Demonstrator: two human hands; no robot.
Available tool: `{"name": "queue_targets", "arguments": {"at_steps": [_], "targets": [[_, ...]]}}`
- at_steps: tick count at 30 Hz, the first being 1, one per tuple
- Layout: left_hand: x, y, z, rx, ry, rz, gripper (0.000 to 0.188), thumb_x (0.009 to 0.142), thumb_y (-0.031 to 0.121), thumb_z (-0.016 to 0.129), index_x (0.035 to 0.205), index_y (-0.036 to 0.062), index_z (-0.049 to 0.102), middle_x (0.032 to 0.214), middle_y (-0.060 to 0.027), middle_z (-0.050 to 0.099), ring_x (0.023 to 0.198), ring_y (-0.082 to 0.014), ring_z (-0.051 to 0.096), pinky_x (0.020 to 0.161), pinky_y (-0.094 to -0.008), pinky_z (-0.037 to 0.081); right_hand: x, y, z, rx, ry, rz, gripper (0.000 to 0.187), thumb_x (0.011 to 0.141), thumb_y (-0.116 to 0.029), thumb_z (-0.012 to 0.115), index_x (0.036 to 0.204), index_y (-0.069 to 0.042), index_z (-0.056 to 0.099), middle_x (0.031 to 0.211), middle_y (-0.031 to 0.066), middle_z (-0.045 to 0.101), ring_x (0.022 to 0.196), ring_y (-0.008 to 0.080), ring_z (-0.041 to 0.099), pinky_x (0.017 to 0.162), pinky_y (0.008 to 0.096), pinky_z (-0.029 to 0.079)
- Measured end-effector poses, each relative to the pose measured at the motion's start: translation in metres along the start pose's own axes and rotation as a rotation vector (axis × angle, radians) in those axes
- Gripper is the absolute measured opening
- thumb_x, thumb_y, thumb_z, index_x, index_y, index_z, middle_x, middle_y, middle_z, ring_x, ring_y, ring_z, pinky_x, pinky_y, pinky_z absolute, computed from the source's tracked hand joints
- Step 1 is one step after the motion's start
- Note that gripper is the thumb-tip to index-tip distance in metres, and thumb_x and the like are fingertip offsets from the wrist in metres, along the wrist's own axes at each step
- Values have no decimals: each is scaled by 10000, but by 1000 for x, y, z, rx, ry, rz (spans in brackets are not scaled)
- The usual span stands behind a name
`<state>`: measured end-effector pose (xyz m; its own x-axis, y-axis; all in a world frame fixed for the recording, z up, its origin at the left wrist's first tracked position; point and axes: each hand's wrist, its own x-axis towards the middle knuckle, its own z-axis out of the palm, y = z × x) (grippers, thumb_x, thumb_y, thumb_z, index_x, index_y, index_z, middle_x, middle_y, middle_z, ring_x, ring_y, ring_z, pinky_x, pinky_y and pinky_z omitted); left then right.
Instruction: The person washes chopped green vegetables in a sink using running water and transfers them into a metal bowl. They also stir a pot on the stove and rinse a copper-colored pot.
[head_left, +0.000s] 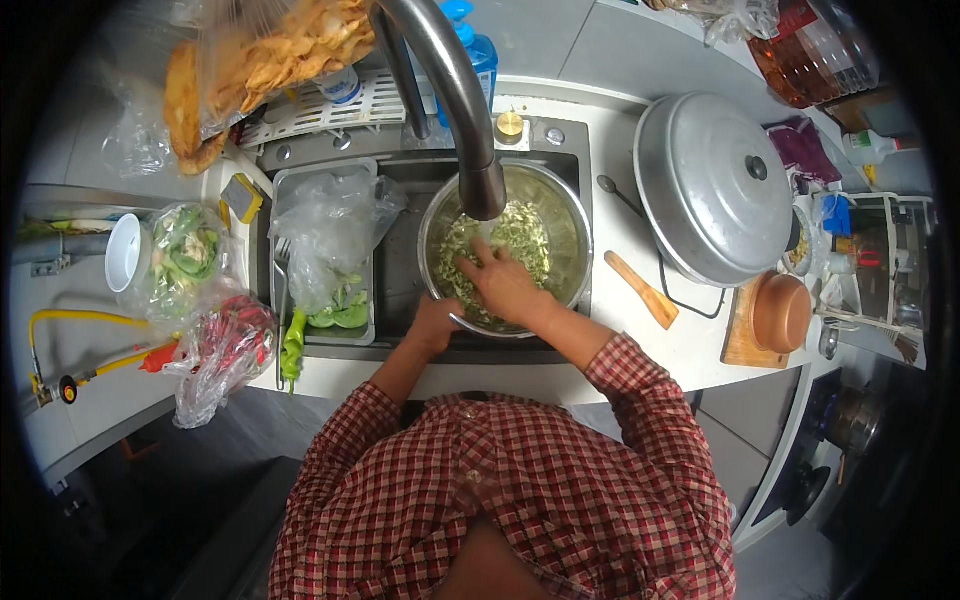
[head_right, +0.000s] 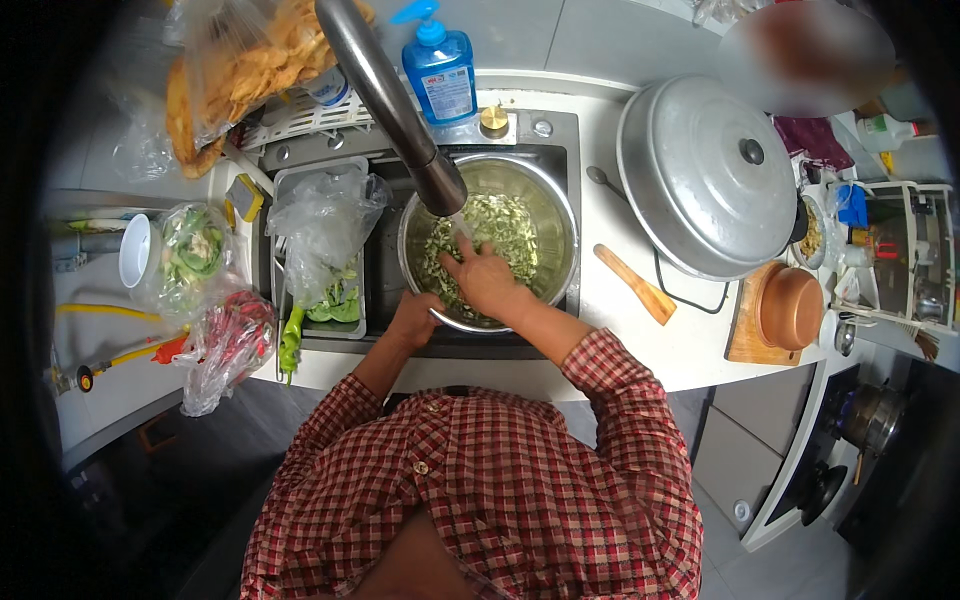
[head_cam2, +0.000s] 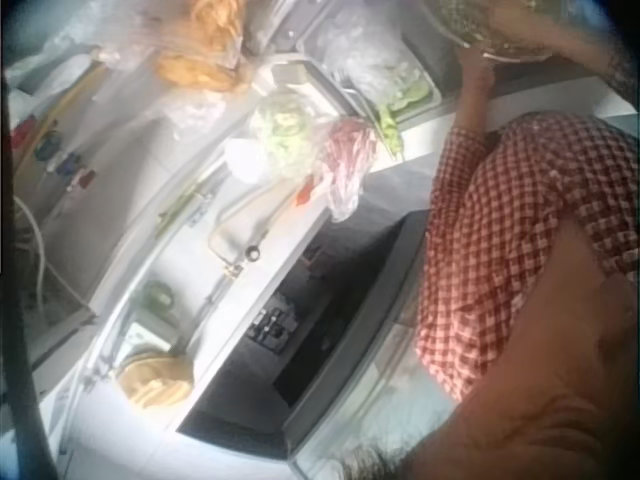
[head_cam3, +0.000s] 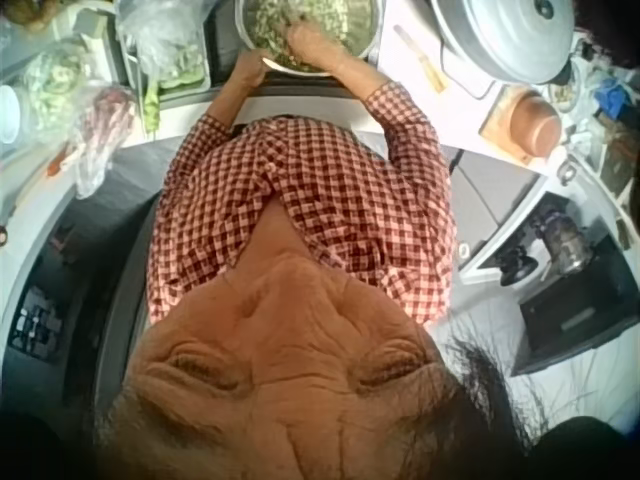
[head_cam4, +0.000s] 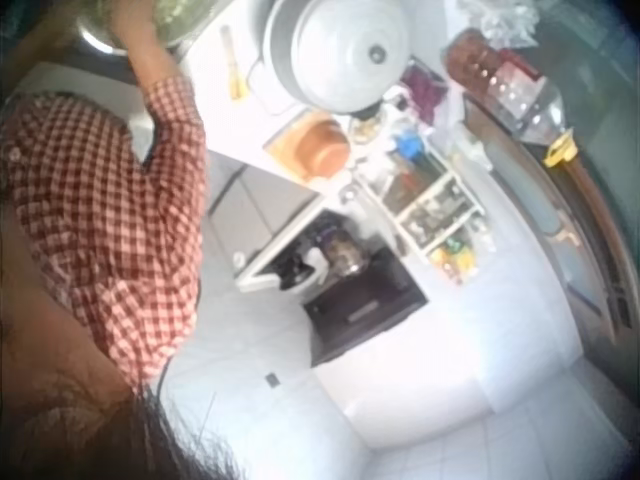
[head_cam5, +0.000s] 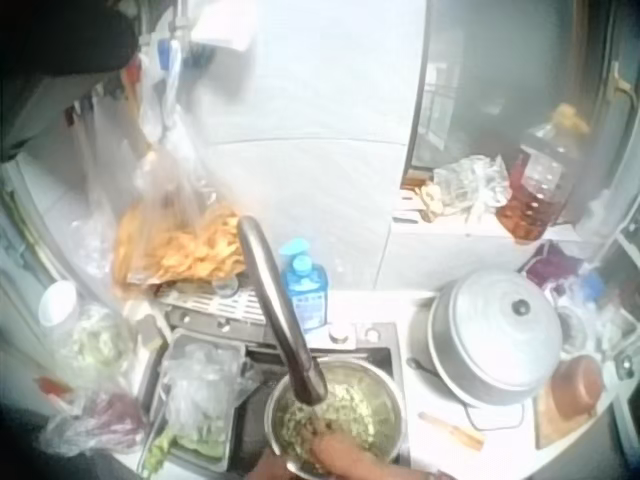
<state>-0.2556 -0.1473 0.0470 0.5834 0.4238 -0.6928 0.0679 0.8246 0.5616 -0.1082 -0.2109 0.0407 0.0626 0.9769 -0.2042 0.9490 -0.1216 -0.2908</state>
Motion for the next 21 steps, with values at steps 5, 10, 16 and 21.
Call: {"name": "queue_targets", "arguments": {"at_steps": [5, 10, 16, 21], "targets": [[-1, -15, -15, -63, -13, -15, 356, 687, -55, 496, 1026, 49, 461, 742, -35, 491, 619, -165, 534, 501, -306, 478, 24, 34, -4, -152, 51, 113, 499, 779, -296, 611, 1217, -124, 446, 1206, 203, 439, 1038, 370, 512, 764, 427, 486], [19, -29, -40, -96, -56, 3, 376, 686, -56, 492, 1046, 47, 458, 788, -43, 495, 662, -178, 554, 580, -322, 528, 1, 22, -5, 39, -148, 472, 384, 807, -247, 556, 1141, -83, 460, 1165, 238, 469, 993, 387, 550, 734, 459, 491], [11, -22, -22, -76, -80, 4, 475, 682, -58, 488, 1139, 55, 426, 864, -53, 511, 733, -189, 575, 612, -333, 543, -20, -5, -11, 436, 49, -4, 369, 791, -166, 574, 1133, -50, 497, 1190, 211, 481, 966, 366, 568, 821, 442, 470], [0, -20, -27, -105, -6, -99, 575, 683, -71, 473, 1235, 56, 375, 950, -56, 507, 838, -203, 575, 616, -339, 546, -21, 8, -39, 483, 151, 481, 473, 765, -141, 606, 1194, 1, 467, 1178, 238, 496, 1056, 372, 513, 892, 416, 420]]}}
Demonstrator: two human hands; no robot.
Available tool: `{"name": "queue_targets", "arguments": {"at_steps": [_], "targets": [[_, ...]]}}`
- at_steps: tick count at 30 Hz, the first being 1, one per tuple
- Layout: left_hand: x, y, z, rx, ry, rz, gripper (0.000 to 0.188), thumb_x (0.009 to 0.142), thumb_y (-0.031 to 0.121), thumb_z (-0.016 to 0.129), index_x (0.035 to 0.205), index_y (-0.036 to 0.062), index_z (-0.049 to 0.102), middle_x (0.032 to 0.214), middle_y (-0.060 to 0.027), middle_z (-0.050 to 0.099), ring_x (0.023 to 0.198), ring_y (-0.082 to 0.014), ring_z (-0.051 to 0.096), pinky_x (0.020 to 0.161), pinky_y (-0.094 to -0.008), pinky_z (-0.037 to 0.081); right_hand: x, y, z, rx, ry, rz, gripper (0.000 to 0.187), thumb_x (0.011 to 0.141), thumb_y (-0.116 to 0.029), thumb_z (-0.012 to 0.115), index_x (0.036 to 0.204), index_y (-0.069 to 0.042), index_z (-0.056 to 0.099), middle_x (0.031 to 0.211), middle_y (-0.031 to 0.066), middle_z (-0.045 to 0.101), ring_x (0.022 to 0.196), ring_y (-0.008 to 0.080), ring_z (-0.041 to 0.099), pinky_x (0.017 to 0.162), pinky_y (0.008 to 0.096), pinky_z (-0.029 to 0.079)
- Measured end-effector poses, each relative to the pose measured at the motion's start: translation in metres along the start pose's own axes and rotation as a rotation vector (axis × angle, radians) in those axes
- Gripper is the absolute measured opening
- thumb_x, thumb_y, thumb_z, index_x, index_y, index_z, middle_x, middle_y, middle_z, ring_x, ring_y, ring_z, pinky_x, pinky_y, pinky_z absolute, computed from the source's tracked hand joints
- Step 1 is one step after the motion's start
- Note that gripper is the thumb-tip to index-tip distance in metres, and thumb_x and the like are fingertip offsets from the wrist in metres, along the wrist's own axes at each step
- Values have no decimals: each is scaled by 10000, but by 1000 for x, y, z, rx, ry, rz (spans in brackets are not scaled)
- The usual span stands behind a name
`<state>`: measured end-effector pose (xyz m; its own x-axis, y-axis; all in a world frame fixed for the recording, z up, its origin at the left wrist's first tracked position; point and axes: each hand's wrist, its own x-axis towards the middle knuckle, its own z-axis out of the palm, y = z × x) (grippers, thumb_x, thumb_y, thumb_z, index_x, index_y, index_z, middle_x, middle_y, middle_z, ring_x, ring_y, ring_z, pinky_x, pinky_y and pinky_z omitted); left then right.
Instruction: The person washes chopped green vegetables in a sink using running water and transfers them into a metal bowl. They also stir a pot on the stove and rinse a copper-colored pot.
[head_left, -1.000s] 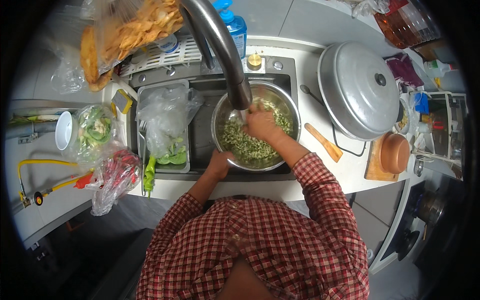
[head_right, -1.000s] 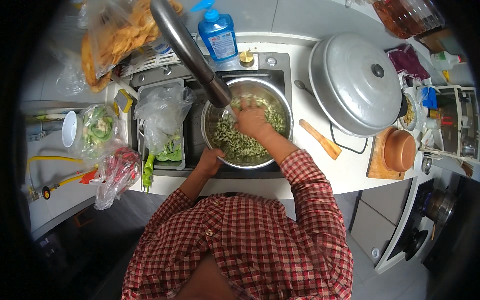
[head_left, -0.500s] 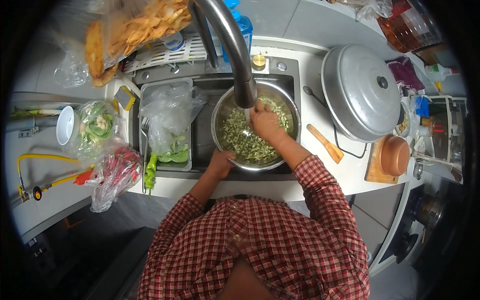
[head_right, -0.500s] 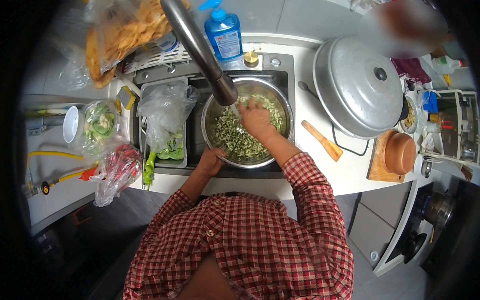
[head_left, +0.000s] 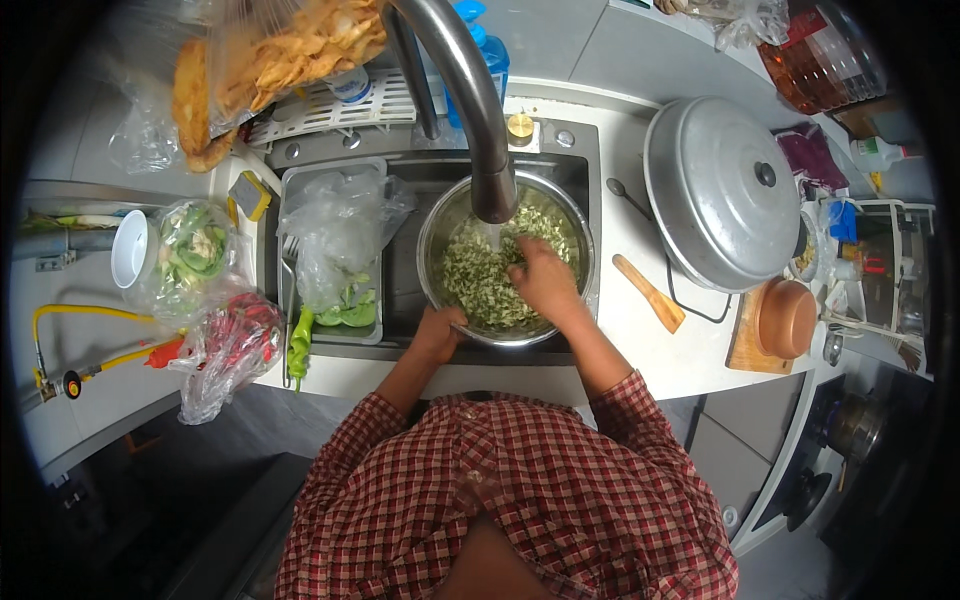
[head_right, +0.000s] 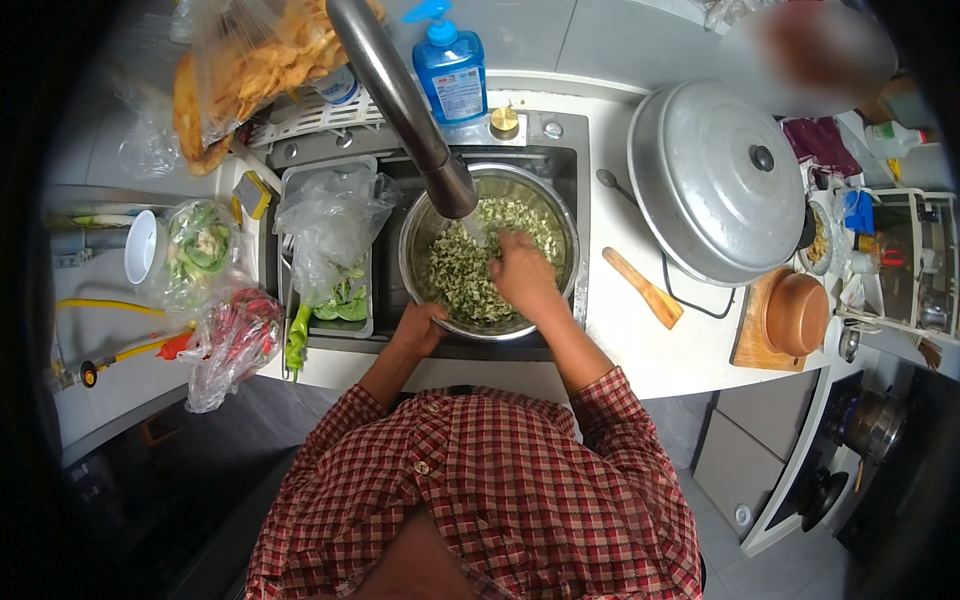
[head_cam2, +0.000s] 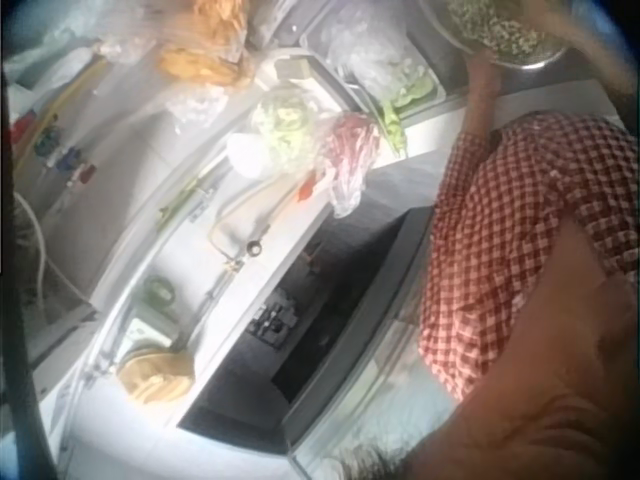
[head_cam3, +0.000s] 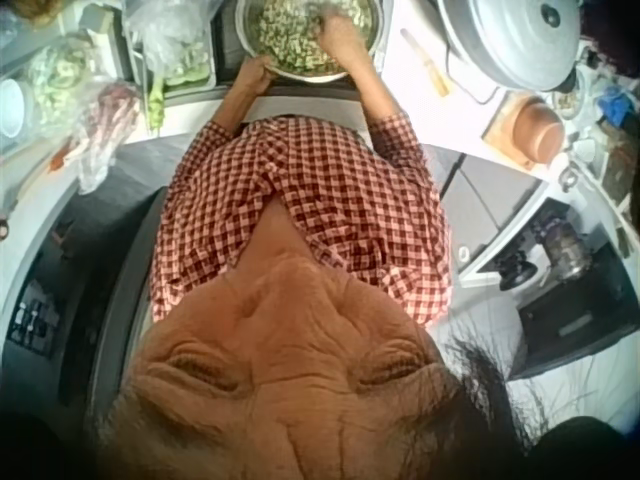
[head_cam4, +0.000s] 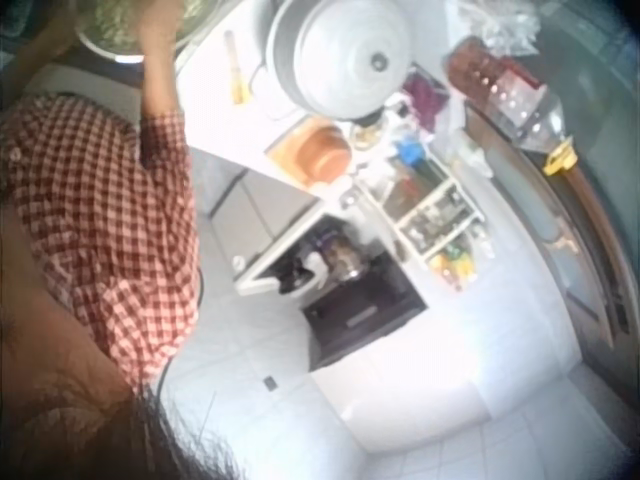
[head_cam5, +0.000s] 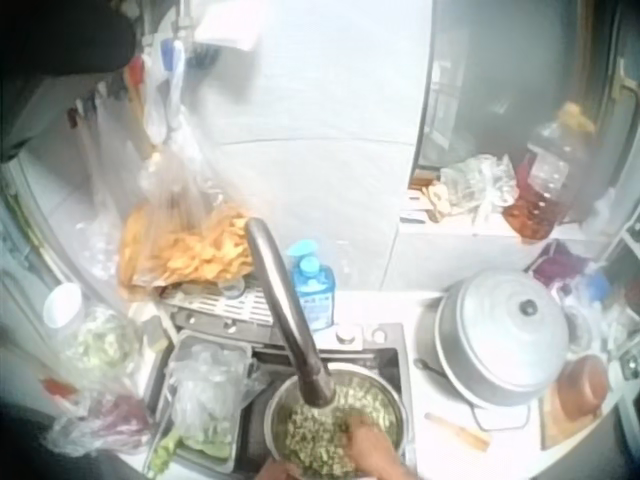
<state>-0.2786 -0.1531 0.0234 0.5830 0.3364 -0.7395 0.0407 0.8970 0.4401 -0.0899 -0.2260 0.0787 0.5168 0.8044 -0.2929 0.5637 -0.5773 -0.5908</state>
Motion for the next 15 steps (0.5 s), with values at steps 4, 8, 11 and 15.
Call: {"name": "queue_targets", "arguments": {"at_steps": [4, 8, 11, 15], "targets": [[-1, -7, 2, -37, 64, 68, 483, 696, -73, 474, 1159, 50, 412, 841, -50, 510, 756, -195, 571, 593, -338, 534, 8, 24, -8, 75, 156, 177, 513, 743, -169, 586, 1154, 89, 418, 1111, 314, 486, 1013, 413, 517, 882, 442, 410], [-4, -5, 6, -61, 43, 34, 453, 707, -79, 477, 1133, 56, 403, 830, -57, 492, 695, -187, 543, 572, -339, 497, 32, 39, -1, 218, 196, 230, 548, 739, -155, 568, 1211, 68, 399, 1159, 318, 473, 1084, 430, 472, 930, 437, 377], [-3, -9, 1, -52, 24, 19, 452, 710, -87, 474, 1133, 56, 404, 868, -57, 481, 712, -193, 529, 602, -351, 478, 60, 43, 24, 195, 199, 153, 558, 736, -163, 573, 1218, 59, 401, 1170, 306, 474, 1096, 424, 467, 933, 432, 376], [-13, -5, 17, -46, 41, 25, 399, 706, -81, 480, 1080, 53, 450, 832, -40, 478, 729, -201, 523, 679, -370, 480, 92, 33, 55, 231, 121, -21, 455, 735, -188, 587, 1124, 28, 492, 1094, 249, 524, 1034, 394, 499, 910, 417, 398]]}}
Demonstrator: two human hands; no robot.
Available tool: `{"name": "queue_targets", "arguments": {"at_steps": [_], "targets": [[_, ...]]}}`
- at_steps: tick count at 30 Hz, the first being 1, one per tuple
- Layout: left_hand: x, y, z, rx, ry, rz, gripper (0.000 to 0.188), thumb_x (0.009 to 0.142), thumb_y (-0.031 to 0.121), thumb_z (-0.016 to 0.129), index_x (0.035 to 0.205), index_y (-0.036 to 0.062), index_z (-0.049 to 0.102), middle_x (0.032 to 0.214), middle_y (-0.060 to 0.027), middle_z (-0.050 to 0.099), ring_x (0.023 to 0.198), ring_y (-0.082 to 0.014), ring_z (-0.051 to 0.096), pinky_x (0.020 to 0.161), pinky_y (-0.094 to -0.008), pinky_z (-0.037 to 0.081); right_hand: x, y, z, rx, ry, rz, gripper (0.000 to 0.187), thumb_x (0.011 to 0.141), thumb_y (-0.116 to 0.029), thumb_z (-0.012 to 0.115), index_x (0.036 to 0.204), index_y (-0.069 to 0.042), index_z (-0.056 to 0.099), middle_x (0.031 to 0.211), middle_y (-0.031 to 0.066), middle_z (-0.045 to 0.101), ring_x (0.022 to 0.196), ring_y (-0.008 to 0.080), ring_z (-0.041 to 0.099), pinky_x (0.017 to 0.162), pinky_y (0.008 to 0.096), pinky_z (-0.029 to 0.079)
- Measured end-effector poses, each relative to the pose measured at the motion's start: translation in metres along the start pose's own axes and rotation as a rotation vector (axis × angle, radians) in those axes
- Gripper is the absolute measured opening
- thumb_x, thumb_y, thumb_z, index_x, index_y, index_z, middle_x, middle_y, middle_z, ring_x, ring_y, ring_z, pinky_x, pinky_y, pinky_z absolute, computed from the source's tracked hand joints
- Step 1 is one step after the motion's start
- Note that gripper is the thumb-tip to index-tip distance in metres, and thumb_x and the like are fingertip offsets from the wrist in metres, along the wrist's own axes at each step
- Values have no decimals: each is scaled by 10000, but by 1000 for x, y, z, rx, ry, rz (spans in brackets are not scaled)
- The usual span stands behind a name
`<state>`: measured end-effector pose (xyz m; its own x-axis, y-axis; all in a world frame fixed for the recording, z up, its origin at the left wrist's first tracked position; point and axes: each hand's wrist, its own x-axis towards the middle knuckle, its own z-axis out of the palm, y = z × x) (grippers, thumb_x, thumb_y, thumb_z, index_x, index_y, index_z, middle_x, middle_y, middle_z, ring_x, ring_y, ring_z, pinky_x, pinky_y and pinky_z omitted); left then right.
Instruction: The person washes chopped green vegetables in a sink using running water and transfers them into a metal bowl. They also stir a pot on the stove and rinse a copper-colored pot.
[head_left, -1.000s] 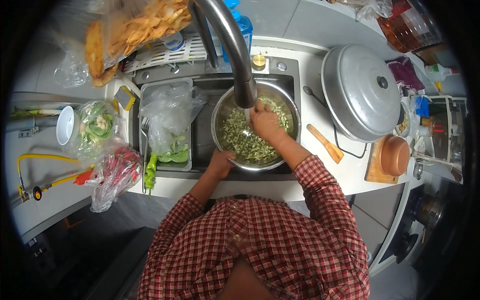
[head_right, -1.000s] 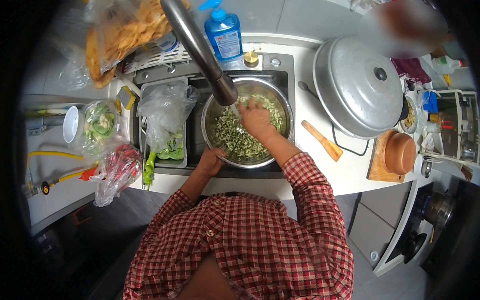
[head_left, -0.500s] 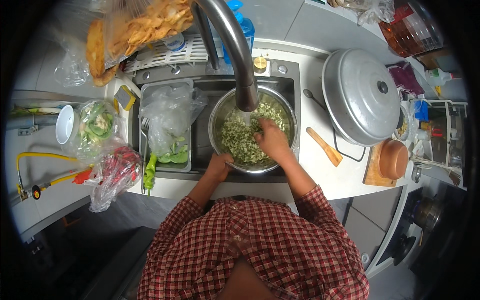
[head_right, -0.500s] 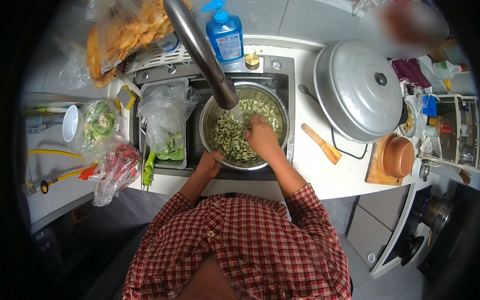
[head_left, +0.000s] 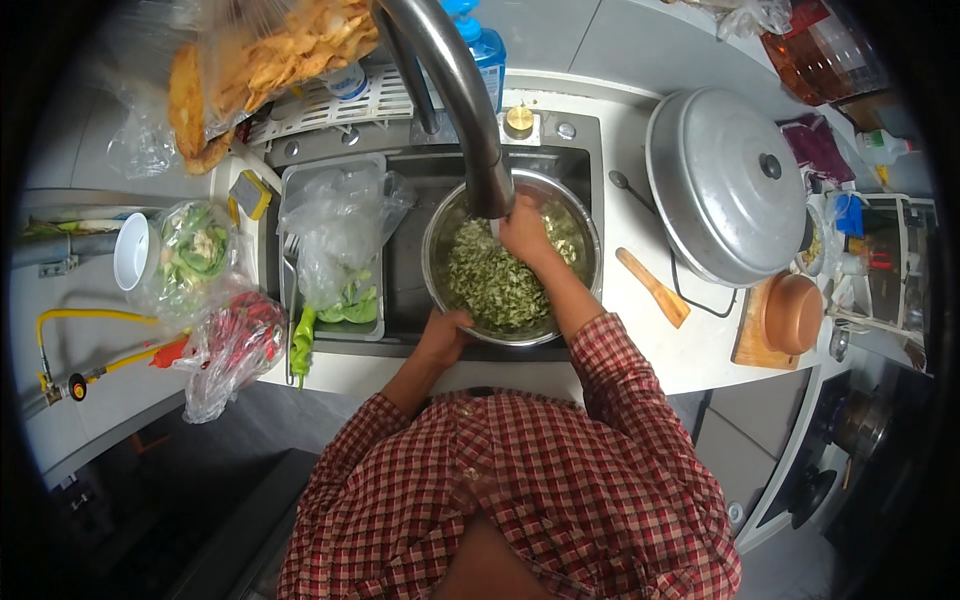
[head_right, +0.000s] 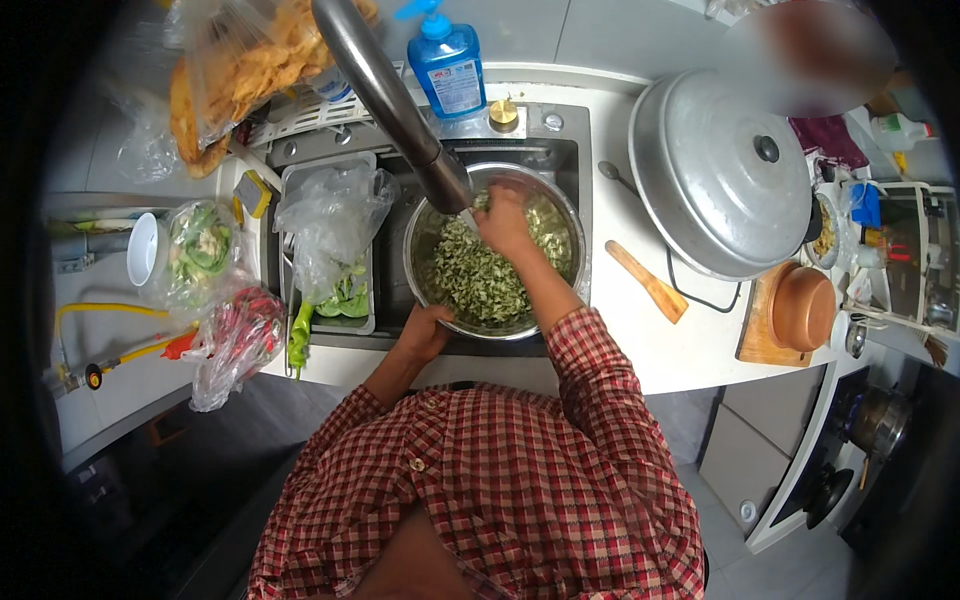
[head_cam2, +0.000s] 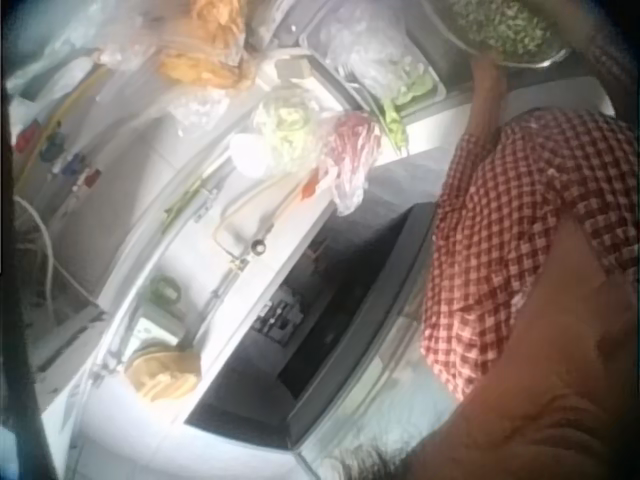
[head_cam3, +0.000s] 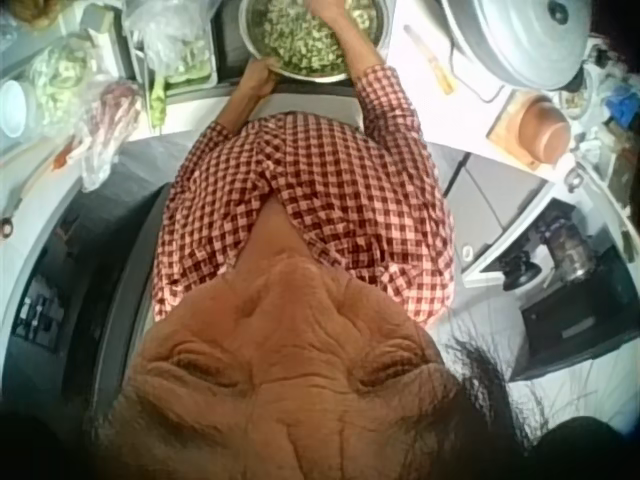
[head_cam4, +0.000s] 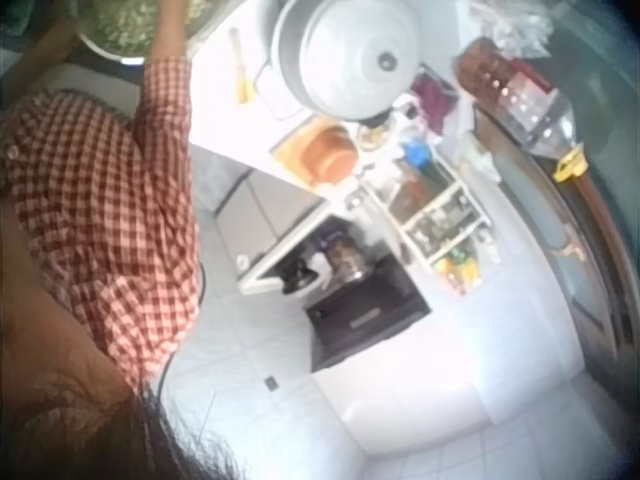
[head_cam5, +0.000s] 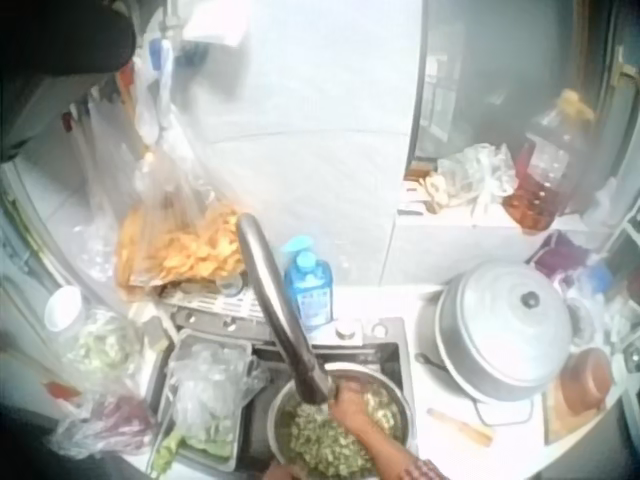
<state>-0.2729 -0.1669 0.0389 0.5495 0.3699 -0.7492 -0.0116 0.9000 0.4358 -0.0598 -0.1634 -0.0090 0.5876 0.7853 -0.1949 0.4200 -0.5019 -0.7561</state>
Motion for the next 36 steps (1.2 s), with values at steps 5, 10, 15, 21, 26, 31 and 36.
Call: {"name": "queue_targets", "arguments": {"at_steps": [5, 10, 15, 21, 26, 31, 36], "targets": [[2, 7, -3, 53, -43, 8, 452, 680, -79, 488, 1112, 52, 463, 922, -60, 529, 852, -222, 554, 771, -385, 486, -28, -36, 8, -57, -425, -373, 378, 756, -163, 584, 1111, -42, 535, 1100, 190, 534, 1032, 353, 510, 893, 412, 403], [14, 7, -17, 90, -128, 61, 524, 666, -74, 482, 1177, 36, 443, 1064, -89, 549, 958, -241, 557, 801, -388, 484, -62, -58, -37, -345, -593, -606, 314, 757, -112, 572, 1068, -65, 580, 1130, 130, 538, 1077, 304, 495, 907, 389, 402], [15, 9, -16, 79, -80, 57, 543, 652, -87, 492, 1176, 47, 447, 1070, -94, 549, 958, -243, 552, 793, -387, 478, -86, -61, -84, -313, -471, -220, 312, 741, -70, 549, 1046, -63, 611, 1088, 127, 584, 1063, 298, 520, 917, 387, 397], [18, 9, -11, 73, -65, 33, 510, 648, -91, 496, 1139, 43, 462, 975, -81, 561, 874, -229, 567, 754, -355, 481, -103, -40, -64, -231, -852, -289, 325, 746, -34, 520, 1054, -76, 616, 1020, 182, 604, 975, 329, 564, 821, 393, 460], [20, 5, -12, 114, -72, 69, 449, 680, -77, 482, 1119, 7, 445, 934, -104, 556, 817, -230, 573, 695, -349, 497, -80, -25, -25, 42, -451, -222, 338, 759, 18, 511, 1087, -29, 572, 1010, 195, 588, 925, 355, 569, 820, 383, 456], [12, 10, -11, 104, -11, 90, 457, 686, -83, 484, 1125, 42, 460, 834, -70, 563, 749, -187, 557, 682, -317, 480, -67, -44, -54, 11, -82, -239, 302, 746, 35, 499, 1031, -21, 581, 1003, 190, 575, 889, 345, 579, 782, 397, 465], [12, 10, -5, 90, -55, 74, 475, 684, -84, 487, 1140, 43, 451, 875, -66, 563, 787, -195, 565, 711, -334, 486, -88, -35, -29, -37, -406, -534, 183, 714, -21, 576, 887, -44, 634, 890, 111, 588, 878, 300, 560, 790, 394, 450]]}}
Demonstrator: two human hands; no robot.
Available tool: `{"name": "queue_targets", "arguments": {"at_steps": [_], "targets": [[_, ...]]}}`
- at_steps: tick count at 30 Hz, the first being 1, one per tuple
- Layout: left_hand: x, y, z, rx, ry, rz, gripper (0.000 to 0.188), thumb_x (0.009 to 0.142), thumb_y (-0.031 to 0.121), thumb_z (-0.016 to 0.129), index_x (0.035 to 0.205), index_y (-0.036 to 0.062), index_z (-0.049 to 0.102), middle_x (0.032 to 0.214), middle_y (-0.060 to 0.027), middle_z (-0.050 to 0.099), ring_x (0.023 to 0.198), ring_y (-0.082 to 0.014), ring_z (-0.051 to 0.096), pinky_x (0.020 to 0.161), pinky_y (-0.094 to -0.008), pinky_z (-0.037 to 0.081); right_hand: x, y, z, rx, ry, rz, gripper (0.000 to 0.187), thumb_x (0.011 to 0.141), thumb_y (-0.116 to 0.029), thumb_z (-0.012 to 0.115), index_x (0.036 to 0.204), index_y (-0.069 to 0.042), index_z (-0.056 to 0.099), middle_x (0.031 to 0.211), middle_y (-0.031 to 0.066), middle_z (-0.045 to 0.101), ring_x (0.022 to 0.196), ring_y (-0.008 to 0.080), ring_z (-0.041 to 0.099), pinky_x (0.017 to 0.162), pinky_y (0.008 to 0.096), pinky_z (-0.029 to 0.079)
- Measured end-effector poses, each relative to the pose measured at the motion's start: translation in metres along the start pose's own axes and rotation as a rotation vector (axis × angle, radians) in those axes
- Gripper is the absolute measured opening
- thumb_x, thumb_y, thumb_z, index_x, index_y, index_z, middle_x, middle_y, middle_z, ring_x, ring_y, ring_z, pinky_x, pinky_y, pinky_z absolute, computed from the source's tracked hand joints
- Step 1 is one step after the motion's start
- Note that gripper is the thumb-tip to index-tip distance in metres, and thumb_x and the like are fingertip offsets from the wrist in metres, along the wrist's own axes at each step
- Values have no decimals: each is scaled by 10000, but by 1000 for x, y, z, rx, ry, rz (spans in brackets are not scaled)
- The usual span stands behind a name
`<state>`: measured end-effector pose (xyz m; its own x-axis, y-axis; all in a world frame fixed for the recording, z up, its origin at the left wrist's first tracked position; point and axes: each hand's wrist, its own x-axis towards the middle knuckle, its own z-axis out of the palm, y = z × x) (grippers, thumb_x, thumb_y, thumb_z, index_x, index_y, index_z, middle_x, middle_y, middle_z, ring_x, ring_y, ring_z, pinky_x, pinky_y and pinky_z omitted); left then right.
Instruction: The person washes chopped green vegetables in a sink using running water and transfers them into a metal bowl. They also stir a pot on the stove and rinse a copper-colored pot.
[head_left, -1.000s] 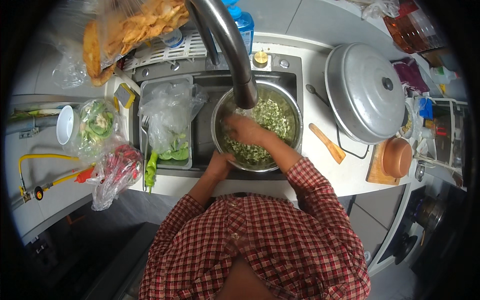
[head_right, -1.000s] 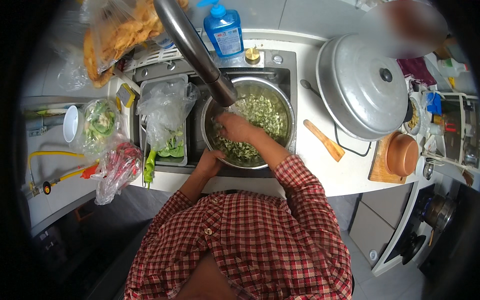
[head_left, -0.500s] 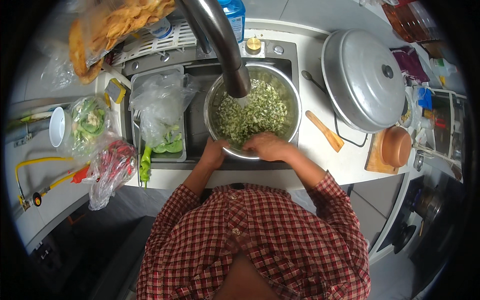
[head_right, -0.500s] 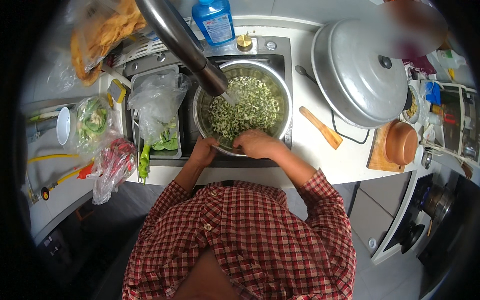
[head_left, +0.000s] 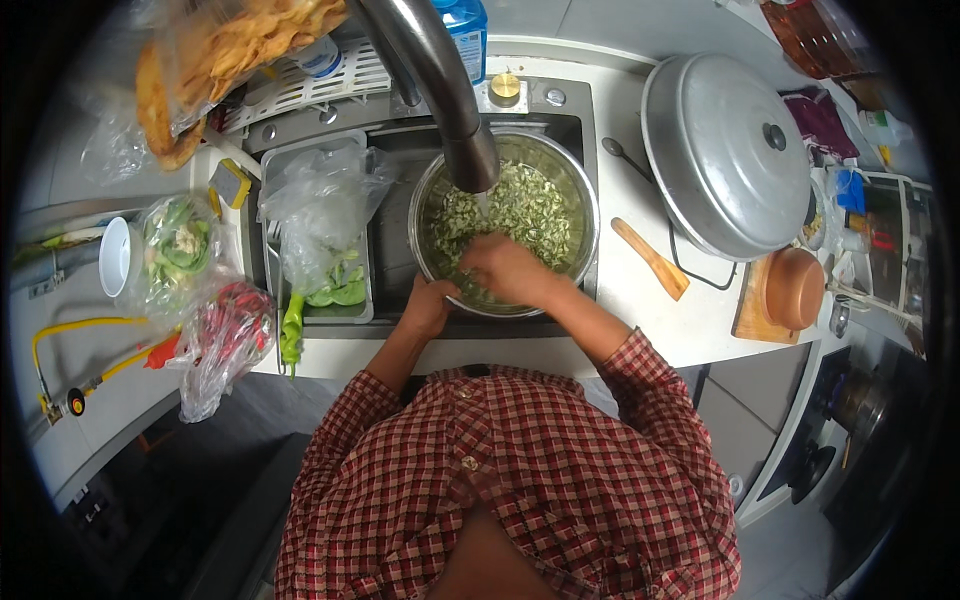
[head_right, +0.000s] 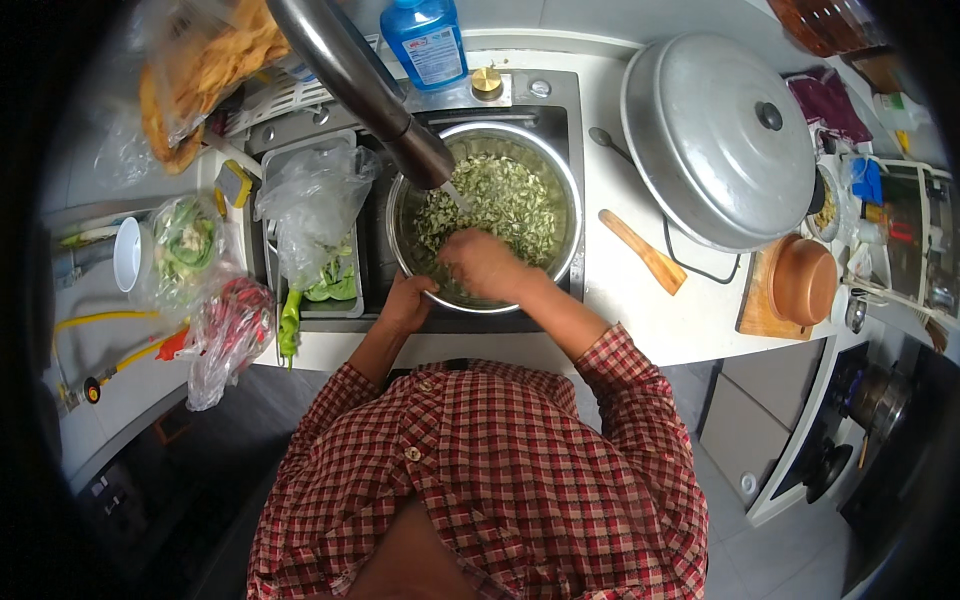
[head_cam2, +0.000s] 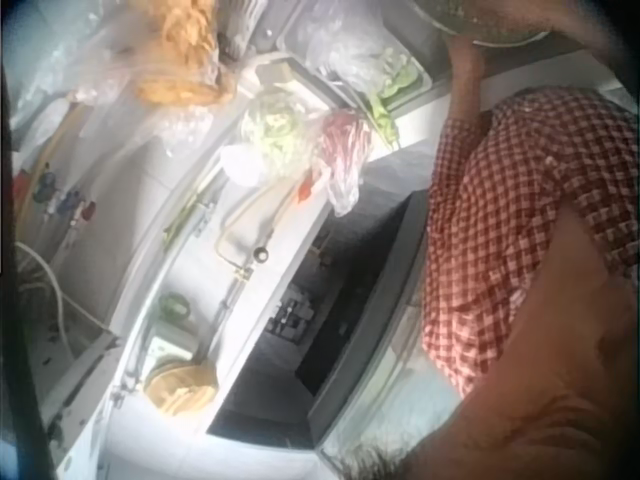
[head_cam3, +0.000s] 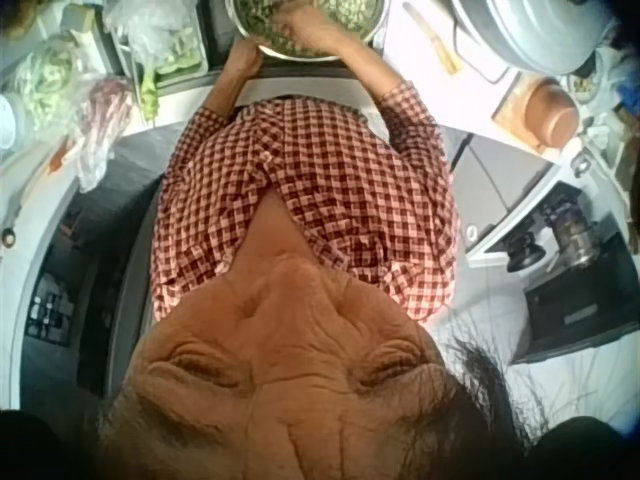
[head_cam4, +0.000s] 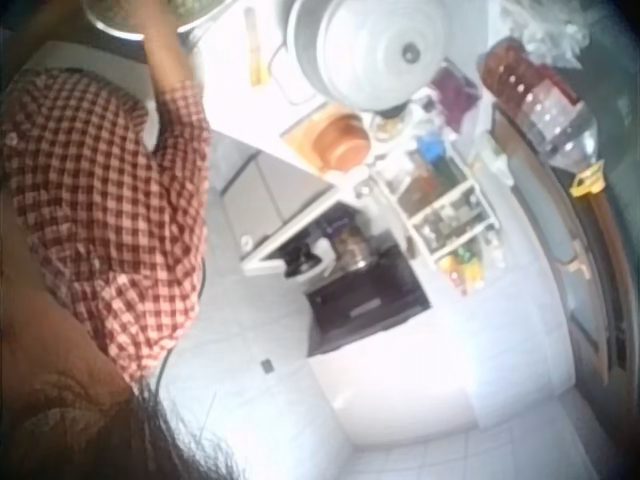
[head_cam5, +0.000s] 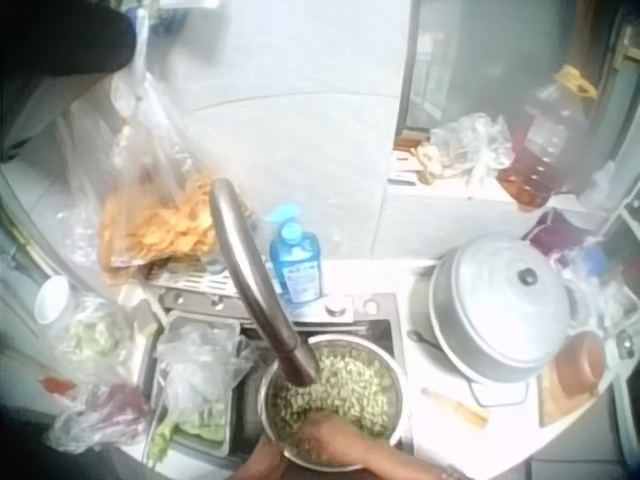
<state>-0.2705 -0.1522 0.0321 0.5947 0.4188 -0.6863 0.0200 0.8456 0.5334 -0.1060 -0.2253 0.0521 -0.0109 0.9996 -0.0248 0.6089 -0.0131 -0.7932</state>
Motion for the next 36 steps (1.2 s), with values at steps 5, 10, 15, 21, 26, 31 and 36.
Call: {"name": "queue_targets", "arguments": {"at_steps": [5, 10, 15, 21, 26, 31, 36], "targets": [[0, -6, -9, -9, -8, -5, 487, 683, -90, 486, 1151, 42, 452, 912, -67, 560, 807, -207, 565, 736, -343, 483, -1, 15, 4, -657, -144, -148, 140, 707, -127, 566, 812, -145, 657, 836, 14, 573, 903, 189, 484, 783, 329, 321], [-10, -1, 7, 13, 42, -16, 448, 686, -94, 481, 1120, 17, 461, 901, -79, 555, 789, -204, 561, 715, -342, 477, 5, 21, -2, -684, 130, 82, 130, 716, -133, 534, 787, -125, 643, 839, 24, 567, 913, 206, 481, 797, 349, 330], [-6, -7, 7, 37, 17, -43, 473, 679, -97, 485, 1136, 17, 440, 907, -81, 545, 816, -205, 556, 727, -347, 469, 25, 8, 19, -632, 86, -186, 132, 717, -138, 540, 808, -132, 634, 869, 7, 554, 950, 199, 483, 805, 400, 336], [-3, -20, -5, 25, 75, -56, 507, 669, -96, 486, 1159, 18, 428, 959, -90, 534, 865, -227, 551, 757, -360, 471, 45, 21, 3, -678, 348, 135, 92, 743, -154, 547, 770, -148, 635, 817, 34, 565, 897, 206, 499, 745, 424, 321], [-3, -15, -4, 56, -4, -50, 544, 672, -87, 493, 1197, 15, 394, 987, -93, 525, 889, -233, 537, 781, -361, 453, 32, 12, 30, -599, -120, -84, 116, 706, -119, 569, 795, -125, 644, 841, 49, 568, 931, 220, 513, 779, 470, 333], [-6, -10, -4, 56, 163, -47, 562, 664, -85, 517, 1195, 5, 359, 1004, -107, 511, 883, -237, 527, 790, -364, 440, -5, 15, -10, -389, -97, 67, 207, 681, -29, 581, 870, -79, 651, 965, 86, 596, 970, 242, 545, 893, 468, 348], [-1, -8, -2, -32, 162, -23, 565, 667, -81, 534, 1191, 11, 343, 955, -108, 501, 854, -240, 523, 777, -368, 447, -26, 7, -28, -29, -263, 400, 267, 725, -19, 518, 948, -75, 653, 974, 146, 615, 948, 304, 572, 865, 389, 426]]}}
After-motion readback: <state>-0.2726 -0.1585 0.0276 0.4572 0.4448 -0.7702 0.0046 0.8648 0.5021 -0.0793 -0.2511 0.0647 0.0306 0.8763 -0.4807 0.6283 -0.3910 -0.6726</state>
